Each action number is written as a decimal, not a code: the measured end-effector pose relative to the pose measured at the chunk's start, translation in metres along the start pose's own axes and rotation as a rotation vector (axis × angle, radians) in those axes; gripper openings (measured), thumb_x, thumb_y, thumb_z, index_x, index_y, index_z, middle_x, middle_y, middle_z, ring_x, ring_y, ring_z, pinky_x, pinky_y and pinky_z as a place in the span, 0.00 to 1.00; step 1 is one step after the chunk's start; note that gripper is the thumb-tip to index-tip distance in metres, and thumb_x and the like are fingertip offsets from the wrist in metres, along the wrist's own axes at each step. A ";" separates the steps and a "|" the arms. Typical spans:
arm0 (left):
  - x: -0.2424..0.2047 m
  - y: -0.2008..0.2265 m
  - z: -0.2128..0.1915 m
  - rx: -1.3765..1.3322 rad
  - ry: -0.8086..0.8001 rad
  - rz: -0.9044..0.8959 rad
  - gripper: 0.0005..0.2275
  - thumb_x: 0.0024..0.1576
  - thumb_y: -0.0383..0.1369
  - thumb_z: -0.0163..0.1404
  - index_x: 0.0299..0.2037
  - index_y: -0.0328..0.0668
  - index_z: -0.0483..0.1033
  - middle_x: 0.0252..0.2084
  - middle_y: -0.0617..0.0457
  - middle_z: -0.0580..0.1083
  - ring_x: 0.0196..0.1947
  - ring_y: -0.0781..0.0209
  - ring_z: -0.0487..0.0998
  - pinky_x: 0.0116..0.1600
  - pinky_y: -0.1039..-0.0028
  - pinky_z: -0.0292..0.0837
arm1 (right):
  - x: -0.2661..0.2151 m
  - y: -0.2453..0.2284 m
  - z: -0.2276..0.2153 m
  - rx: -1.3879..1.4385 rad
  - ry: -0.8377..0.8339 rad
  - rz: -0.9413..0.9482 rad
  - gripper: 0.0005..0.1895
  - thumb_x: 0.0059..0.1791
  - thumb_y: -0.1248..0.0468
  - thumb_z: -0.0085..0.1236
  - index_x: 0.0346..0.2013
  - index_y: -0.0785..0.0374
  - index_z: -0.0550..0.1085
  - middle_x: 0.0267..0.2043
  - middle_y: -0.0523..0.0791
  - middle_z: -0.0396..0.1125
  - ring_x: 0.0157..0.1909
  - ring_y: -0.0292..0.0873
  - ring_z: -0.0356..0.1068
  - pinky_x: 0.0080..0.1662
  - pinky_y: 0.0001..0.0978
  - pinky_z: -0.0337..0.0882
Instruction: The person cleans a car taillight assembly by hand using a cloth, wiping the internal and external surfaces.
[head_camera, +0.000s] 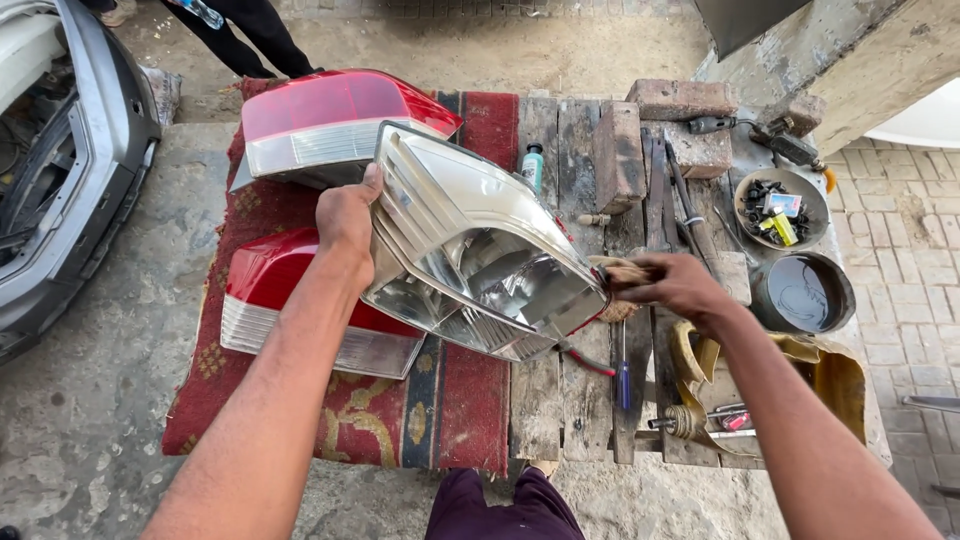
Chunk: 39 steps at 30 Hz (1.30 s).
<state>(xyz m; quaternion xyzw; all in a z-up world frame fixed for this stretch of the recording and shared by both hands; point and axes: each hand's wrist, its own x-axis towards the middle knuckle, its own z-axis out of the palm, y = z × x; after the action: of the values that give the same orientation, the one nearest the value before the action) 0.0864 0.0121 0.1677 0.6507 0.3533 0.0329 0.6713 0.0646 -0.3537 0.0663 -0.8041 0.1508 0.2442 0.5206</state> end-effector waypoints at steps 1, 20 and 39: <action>0.004 0.002 0.002 -0.002 0.002 0.003 0.20 0.55 0.43 0.59 0.49 0.34 0.80 0.56 0.40 0.75 0.63 0.50 0.72 0.65 0.57 0.67 | -0.008 -0.005 -0.006 -0.001 -0.001 -0.004 0.34 0.37 0.75 0.72 0.58 0.71 0.75 0.58 0.64 0.68 0.59 0.63 0.68 0.63 0.47 0.66; 0.055 -0.026 0.050 0.471 -0.148 0.339 0.24 0.63 0.51 0.44 0.30 0.38 0.81 0.35 0.38 0.78 0.45 0.38 0.80 0.48 0.55 0.72 | -0.065 -0.156 0.029 -0.237 0.309 -0.502 0.14 0.50 0.64 0.64 0.50 0.62 0.77 0.47 0.54 0.69 0.43 0.51 0.75 0.49 0.50 0.77; 0.007 -0.002 0.077 0.618 -0.147 0.338 0.24 0.60 0.52 0.42 0.31 0.41 0.81 0.40 0.34 0.77 0.50 0.29 0.77 0.53 0.47 0.71 | -0.004 -0.100 0.075 -0.326 0.587 -1.258 0.13 0.53 0.68 0.58 0.53 0.64 0.77 0.60 0.49 0.72 0.64 0.53 0.69 0.67 0.48 0.63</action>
<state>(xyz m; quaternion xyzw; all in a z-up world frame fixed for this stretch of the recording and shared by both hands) 0.1309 -0.0505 0.1550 0.8729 0.1845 -0.0118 0.4515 0.0931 -0.2441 0.1199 -0.8389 -0.2462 -0.3097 0.3738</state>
